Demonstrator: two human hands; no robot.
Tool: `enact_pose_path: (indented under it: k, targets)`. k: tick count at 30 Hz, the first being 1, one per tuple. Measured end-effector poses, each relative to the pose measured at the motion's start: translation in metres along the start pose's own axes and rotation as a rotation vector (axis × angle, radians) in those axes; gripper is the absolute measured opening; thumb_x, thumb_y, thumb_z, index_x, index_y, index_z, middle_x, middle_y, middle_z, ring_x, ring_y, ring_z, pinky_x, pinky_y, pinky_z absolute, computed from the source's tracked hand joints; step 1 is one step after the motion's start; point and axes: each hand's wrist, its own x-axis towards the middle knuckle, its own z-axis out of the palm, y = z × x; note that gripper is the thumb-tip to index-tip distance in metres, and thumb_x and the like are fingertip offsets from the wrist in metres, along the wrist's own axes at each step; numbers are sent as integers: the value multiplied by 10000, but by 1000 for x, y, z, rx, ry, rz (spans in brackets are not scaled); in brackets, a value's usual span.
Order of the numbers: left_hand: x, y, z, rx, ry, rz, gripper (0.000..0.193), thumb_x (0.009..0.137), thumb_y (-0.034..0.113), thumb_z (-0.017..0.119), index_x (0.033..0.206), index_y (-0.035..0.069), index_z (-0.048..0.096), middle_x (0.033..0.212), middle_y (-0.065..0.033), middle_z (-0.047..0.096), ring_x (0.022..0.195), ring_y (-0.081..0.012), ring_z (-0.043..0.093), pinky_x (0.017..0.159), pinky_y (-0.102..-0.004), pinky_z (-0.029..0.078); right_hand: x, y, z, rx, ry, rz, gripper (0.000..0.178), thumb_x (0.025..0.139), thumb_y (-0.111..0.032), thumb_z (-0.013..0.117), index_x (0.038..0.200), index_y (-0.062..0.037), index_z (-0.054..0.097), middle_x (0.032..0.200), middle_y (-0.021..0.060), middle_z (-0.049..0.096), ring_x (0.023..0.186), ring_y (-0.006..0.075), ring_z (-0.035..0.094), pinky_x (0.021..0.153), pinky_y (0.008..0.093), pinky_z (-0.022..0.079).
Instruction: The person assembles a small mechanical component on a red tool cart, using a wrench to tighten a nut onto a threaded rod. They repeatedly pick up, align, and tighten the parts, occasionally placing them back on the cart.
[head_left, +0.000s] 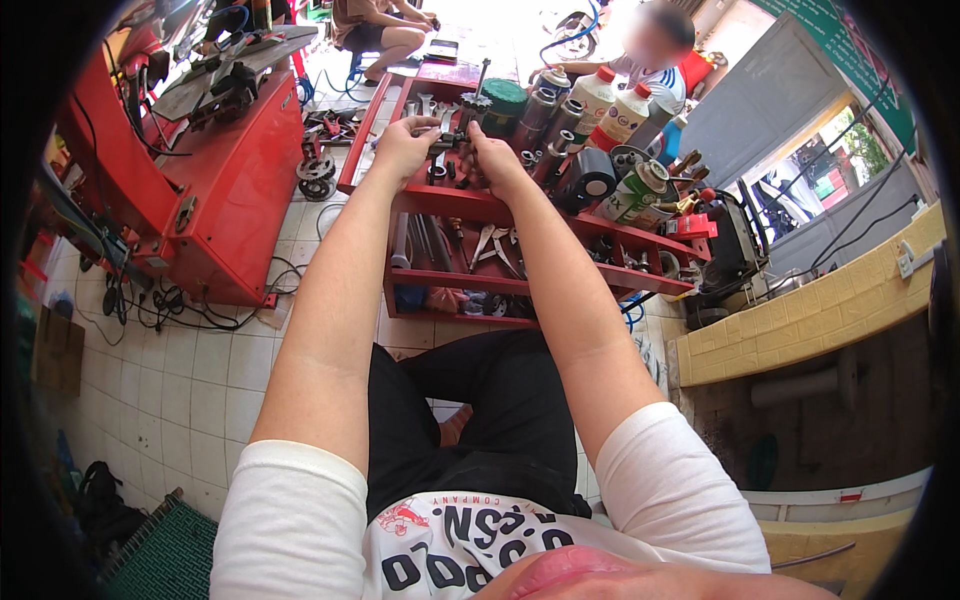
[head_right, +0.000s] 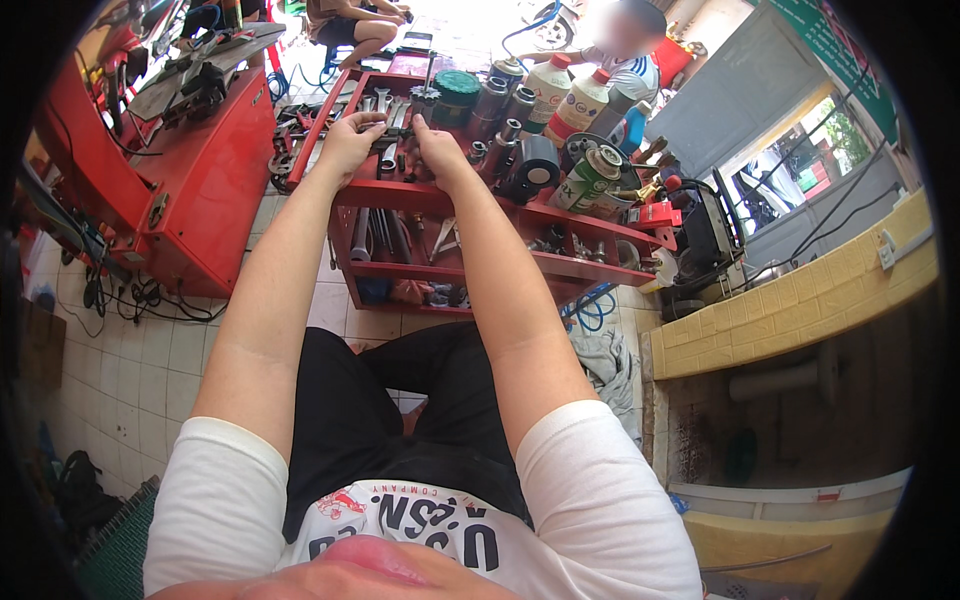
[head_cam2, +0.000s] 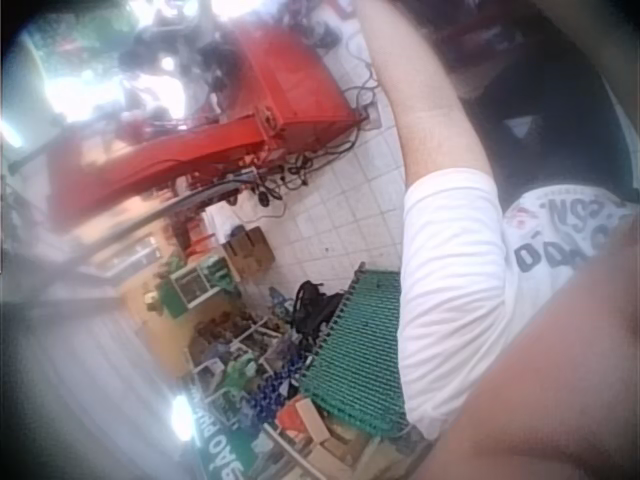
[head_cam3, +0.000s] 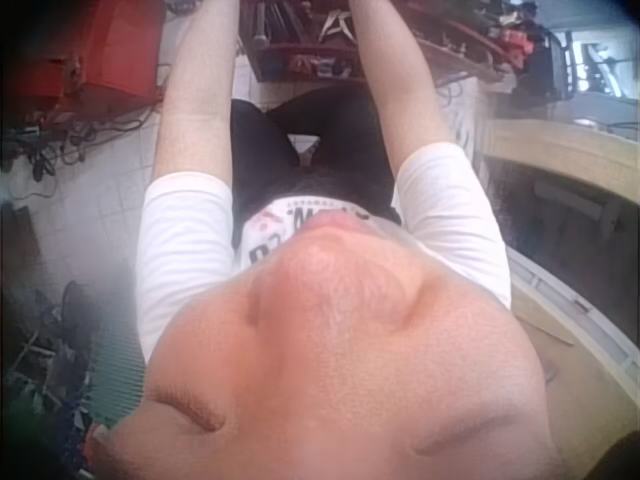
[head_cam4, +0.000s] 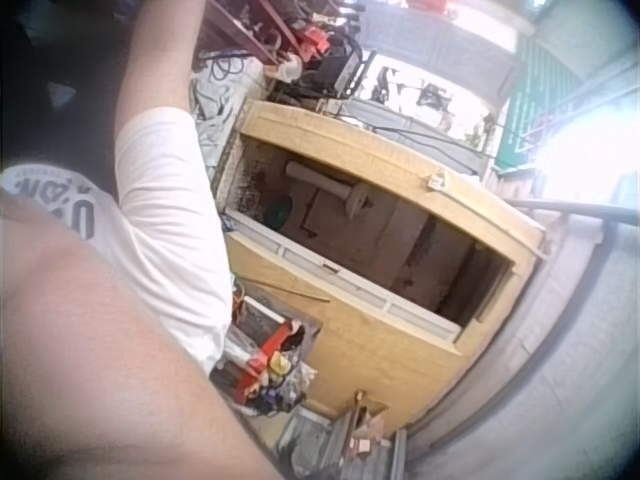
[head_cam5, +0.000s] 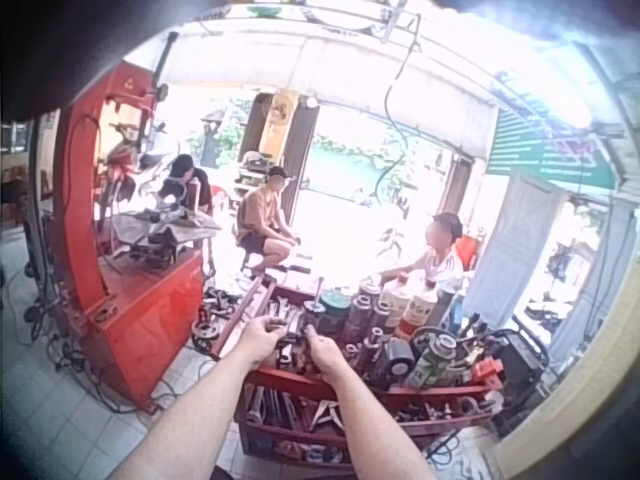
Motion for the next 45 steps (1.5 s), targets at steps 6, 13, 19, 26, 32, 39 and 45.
enact_pose_path:
  k: [6, 13, 19, 26, 32, 39, 45]
  targets:
    - [0, 2, 2, -50, -2, -31, 239, 973, 90, 701, 1187, -17, 691, 1047, -94, 718, 920, -125, 685, 823, -247, 546, 5, 3, -8, 82, -60, -71, 381, 1024, -437, 590, 918, -76, 650, 629, 41, 608, 451, 137, 515, 430, 283, 377]
    - [-3, 4, 1, -28, 0, -10, 242, 965, 98, 713, 1180, -11, 699, 1054, -89, 715, 928, -121, 680, 827, -245, 541, 10, 7, -6, 69, -21, -14, 371, 1027, -445, 591, 897, -103, 654, 647, 26, 606, 487, 124, 523, 439, 288, 387]
    - [-2, 4, 3, -14, -13, -4, 266, 956, 95, 720, 1197, -12, 686, 1071, -101, 713, 930, -129, 687, 830, -250, 552, 11, 9, -9, 45, -15, -14, 393, 1021, -485, 596, 933, -106, 649, 651, 6, 613, 475, 113, 530, 428, 282, 370]
    - [-1, 4, 1, -7, -46, -26, 321, 942, 77, 732, 1234, -26, 652, 1085, -116, 704, 939, -149, 701, 814, -265, 588, 3, 3, -5, 84, -85, -49, 282, 1026, -386, 626, 993, -107, 639, 656, 2, 611, 448, 78, 503, 383, 252, 307]
    - [-2, 2, 0, -42, -17, -8, 340, 895, 135, 791, 1195, 0, 702, 1041, -98, 717, 865, -132, 678, 715, -265, 556, 5, 5, -2, 36, -74, -41, 251, 1041, -353, 607, 1014, -105, 638, 689, 9, 605, 476, 84, 503, 405, 265, 344]
    - [-5, 12, 1, -270, -10, -102, 289, 992, 165, 699, 1216, -11, 659, 1109, -91, 704, 973, -185, 713, 846, -326, 610, 9, 9, -6, 63, -71, -19, 279, 1076, -367, 524, 952, -131, 603, 717, -12, 584, 539, 104, 528, 477, 297, 430]
    - [-7, 14, 2, -185, 43, -84, 285, 1007, 200, 687, 1174, -30, 662, 1094, -87, 706, 965, -174, 714, 835, -311, 618, 16, 12, -9, 119, -105, -7, 268, 1067, -381, 548, 1017, -125, 607, 726, -12, 556, 559, 123, 532, 490, 301, 444]
